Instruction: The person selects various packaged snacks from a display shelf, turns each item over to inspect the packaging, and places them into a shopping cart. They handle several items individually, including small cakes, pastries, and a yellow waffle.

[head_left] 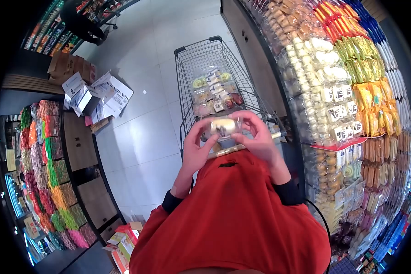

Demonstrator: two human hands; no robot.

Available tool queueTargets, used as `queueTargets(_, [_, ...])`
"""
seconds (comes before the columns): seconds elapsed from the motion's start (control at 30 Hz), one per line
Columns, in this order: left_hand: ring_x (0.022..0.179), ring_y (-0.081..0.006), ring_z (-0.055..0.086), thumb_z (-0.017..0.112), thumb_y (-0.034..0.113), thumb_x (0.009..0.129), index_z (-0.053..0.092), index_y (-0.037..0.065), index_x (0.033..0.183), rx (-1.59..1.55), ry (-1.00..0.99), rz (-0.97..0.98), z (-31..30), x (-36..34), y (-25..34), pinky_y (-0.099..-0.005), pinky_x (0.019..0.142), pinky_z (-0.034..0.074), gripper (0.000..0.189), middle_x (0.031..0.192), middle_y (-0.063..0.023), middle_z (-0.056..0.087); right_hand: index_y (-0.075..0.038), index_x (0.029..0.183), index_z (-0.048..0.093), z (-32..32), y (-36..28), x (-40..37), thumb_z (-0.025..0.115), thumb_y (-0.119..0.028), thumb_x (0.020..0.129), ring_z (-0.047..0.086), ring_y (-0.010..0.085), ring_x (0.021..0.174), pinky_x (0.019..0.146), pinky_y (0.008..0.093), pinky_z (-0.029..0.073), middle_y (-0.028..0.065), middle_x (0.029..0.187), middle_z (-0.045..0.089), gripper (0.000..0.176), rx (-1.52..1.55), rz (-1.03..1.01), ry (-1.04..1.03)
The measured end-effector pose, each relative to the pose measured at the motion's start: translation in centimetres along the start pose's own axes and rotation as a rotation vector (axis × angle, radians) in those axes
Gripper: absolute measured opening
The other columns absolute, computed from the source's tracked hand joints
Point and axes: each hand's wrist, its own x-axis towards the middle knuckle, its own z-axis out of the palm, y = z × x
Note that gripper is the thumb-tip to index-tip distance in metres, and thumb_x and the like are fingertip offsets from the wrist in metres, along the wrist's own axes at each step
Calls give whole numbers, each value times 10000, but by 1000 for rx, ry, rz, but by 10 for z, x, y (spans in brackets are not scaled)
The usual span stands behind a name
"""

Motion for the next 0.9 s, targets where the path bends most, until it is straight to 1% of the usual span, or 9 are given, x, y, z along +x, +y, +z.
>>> queueTargets(0.07, [1285,-271,567,676,-79,848,608,43,1215,202,-159,312,-8,2,8,-414,1129,395,392,1289,-118,651,-63,1136,620,-10,-8,3,707,99,777,608,247,1166,1012,348,481,95,1262,616,404,-616,-425,-249])
queueTargets(0.1, [1311,-308,557,671,-105,790,640,68,1116,254,-140,320,-8,0,12,-465,1150,371,371,1263,-117,678,-78,1016,636,-6,-8,1,710,114,708,570,305,1207,1030,375,463,92,1269,605,370,-595,-362,-235])
queueTargets(0.2, [1314,-326,549,658,-112,844,624,43,1123,410,-181,360,-23,-7,-1,-487,1162,346,322,1269,-124,669,-71,1028,631,-2,-3,2,711,119,716,546,311,1240,1040,397,452,99,1263,604,374,-731,-503,-278])
queueTargets(0.33, [1274,-305,577,687,-85,832,629,50,1114,413,-128,375,-28,-13,-10,-458,1126,390,318,1233,-119,685,-77,1074,621,6,6,1,733,113,713,541,320,1265,1066,402,434,120,1292,597,423,-719,-425,-286])
queueTargets(0.47, [1129,-231,633,689,-11,871,622,41,1190,269,-59,98,-31,-16,-16,-363,1014,466,331,1152,-95,702,-74,1253,587,7,11,5,736,99,750,585,262,1213,1053,368,447,102,1252,618,553,-648,-262,-238])
queueTargets(0.57, [1025,-199,653,667,49,920,607,38,1247,299,-119,-74,-36,-13,-28,-330,927,504,332,1147,-81,693,-60,1440,486,-19,29,19,755,26,841,560,87,985,967,269,463,1,1028,600,662,-406,80,-217])
queueTargets(0.73, [1004,-277,669,640,153,973,591,39,1258,426,-114,-121,-43,-16,-101,-372,870,523,311,1117,-140,678,-14,1245,569,-107,94,88,743,-27,882,588,62,882,808,209,483,-22,954,637,403,-378,127,77])
queueTargets(0.77, [1017,-351,654,649,171,961,597,28,1227,531,-89,-132,-42,-20,-106,-419,885,515,307,1138,-173,665,-14,1245,569,-123,113,106,743,-27,882,588,62,882,808,209,483,-22,954,637,403,-373,135,73])
queueTargets(0.9, [1054,-378,625,664,230,934,598,16,1215,753,-196,-113,-52,-30,-168,-464,908,490,359,1178,-179,649,-13,1147,604,-185,217,178,825,-116,799,629,112,854,771,267,510,14,892,667,424,-638,178,362])
